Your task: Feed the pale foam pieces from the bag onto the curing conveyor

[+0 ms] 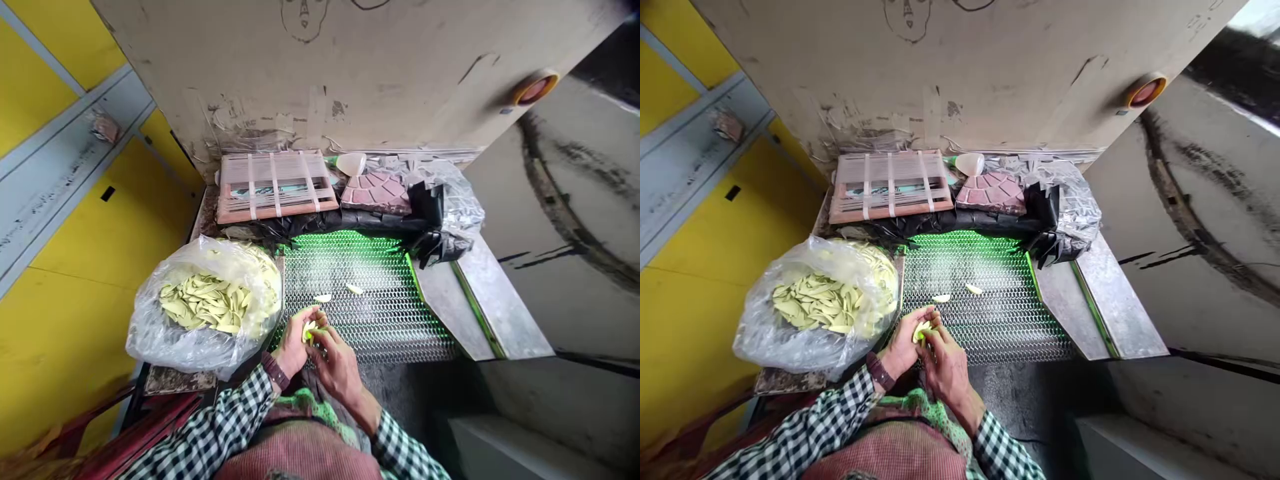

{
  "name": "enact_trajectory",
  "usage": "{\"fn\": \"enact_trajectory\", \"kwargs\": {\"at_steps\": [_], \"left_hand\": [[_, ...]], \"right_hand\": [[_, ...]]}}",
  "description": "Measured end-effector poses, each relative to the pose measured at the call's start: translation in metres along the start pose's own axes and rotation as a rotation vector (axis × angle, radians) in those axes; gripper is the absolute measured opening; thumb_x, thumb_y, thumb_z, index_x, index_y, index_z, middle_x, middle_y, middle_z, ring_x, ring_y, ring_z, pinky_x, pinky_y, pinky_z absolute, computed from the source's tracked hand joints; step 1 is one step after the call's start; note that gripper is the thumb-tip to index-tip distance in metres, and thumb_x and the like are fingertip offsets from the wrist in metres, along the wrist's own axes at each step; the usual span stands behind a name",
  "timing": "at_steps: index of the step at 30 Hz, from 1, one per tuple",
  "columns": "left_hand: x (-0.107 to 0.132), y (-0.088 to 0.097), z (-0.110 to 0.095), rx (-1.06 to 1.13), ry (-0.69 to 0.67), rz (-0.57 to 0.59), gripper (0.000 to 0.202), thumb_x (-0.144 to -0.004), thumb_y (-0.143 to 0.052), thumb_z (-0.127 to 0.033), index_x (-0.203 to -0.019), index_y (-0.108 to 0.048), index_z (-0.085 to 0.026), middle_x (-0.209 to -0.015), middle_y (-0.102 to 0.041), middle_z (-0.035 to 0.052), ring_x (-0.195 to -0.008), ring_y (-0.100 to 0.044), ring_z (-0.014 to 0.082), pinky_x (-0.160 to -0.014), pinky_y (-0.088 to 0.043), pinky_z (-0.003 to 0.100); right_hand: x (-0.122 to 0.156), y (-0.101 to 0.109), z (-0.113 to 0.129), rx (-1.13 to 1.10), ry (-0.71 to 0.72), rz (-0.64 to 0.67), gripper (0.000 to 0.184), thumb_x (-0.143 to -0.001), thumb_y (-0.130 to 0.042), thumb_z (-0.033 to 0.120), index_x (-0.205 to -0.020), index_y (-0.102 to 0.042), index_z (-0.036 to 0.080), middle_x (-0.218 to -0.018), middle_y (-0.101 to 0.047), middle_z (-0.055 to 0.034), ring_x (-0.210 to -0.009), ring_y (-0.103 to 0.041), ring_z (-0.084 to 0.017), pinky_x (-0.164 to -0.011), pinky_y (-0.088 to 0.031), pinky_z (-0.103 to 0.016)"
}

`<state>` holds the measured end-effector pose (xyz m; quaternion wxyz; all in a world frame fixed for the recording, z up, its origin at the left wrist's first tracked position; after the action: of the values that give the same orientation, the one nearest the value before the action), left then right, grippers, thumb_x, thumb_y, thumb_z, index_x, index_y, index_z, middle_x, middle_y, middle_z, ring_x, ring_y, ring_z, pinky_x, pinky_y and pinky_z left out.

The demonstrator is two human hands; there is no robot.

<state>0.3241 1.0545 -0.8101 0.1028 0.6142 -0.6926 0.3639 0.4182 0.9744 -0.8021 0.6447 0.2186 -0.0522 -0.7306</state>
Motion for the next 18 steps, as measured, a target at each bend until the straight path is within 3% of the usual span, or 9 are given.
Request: {"fn": "enact_trajectory", "kwargs": {"at_steps": [4, 7, 9, 11, 15, 18], "left_hand": [[0.006, -0.004, 0.001, 0.121, 0.031, 0.06, 0.017, -0.09, -0.059, -0.012, -0.102, -0.07, -0.018, -0.107, -0.073, 0.0117, -0.102, -0.071, 0.0195, -0.093, -0.056, 0.029], [0.012, -0.004, 0.001, 0.134, 0.062, 0.013, 0.021, -0.089, -0.058, -0.005, -0.102, -0.07, -0.017, -0.113, -0.073, 0.013, -0.105, -0.072, 0.0202, -0.096, -0.056, 0.031], [0.014, -0.002, 0.001, 0.136, 0.099, -0.068, 0.016, -0.092, -0.059, -0.008, -0.103, -0.068, -0.016, -0.111, -0.073, 0.0131, -0.1, -0.073, 0.0201, -0.093, -0.058, 0.032], [0.015, 0.0, -0.001, 0.129, 0.131, -0.133, 0.011, -0.096, -0.06, -0.015, -0.105, -0.067, -0.015, -0.11, -0.073, 0.0135, -0.099, -0.073, 0.0209, -0.091, -0.059, 0.034], [0.014, -0.002, -0.002, 0.133, 0.151, -0.128, 0.017, -0.101, -0.056, -0.026, -0.107, -0.066, -0.014, -0.113, -0.072, 0.014, -0.103, -0.073, 0.0226, -0.092, -0.059, 0.036], [0.015, -0.005, 0.001, 0.14, 0.147, -0.09, 0.025, -0.104, -0.053, -0.034, -0.108, -0.066, -0.013, -0.113, -0.072, 0.0144, -0.098, -0.073, 0.0217, -0.085, -0.06, 0.034]], "right_hand": [[-0.003, 0.002, -0.019, -0.172, -0.136, -0.082, 0.017, -0.103, -0.053, 0.031, -0.103, -0.067, 0.021, -0.096, -0.07, -0.0055, -0.085, -0.065, -0.018, -0.077, -0.052, -0.03], [0.0, 0.009, -0.035, -0.251, -0.288, -0.13, 0.02, -0.101, -0.055, 0.038, -0.101, -0.066, 0.021, -0.093, -0.071, -0.0041, -0.08, -0.064, -0.017, -0.069, -0.05, -0.028], [0.002, 0.019, -0.049, -0.162, -0.377, -0.161, 0.022, -0.101, -0.055, 0.04, -0.105, -0.065, 0.021, -0.091, -0.071, -0.0036, -0.078, -0.064, -0.017, -0.069, -0.049, -0.028], [0.001, 0.03, -0.064, 0.074, -0.416, -0.148, 0.02, -0.101, -0.052, 0.035, -0.106, -0.065, 0.02, -0.091, -0.071, -0.0039, -0.076, -0.064, -0.018, -0.067, -0.045, -0.028], [-0.003, 0.046, -0.071, 0.513, -0.352, -0.123, 0.025, -0.103, -0.045, 0.027, -0.106, -0.068, 0.02, -0.097, -0.069, -0.0076, -0.074, -0.061, -0.018, -0.058, -0.034, -0.027], [-0.004, 0.04, -0.047, 0.427, -0.201, -0.086, 0.026, -0.103, -0.047, 0.026, -0.119, -0.066, 0.02, -0.105, -0.068, -0.0086, -0.077, -0.063, -0.018, -0.061, -0.042, -0.027]]}}
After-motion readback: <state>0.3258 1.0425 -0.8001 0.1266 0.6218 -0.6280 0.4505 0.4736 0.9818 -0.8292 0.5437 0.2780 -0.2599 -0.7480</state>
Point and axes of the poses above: each hand's wrist, its own x-axis away from the middle knuckle, its own y-axis out of the back of the hand, z = x × y, the point moved 4 cm from there along -x, towards the middle knuckle
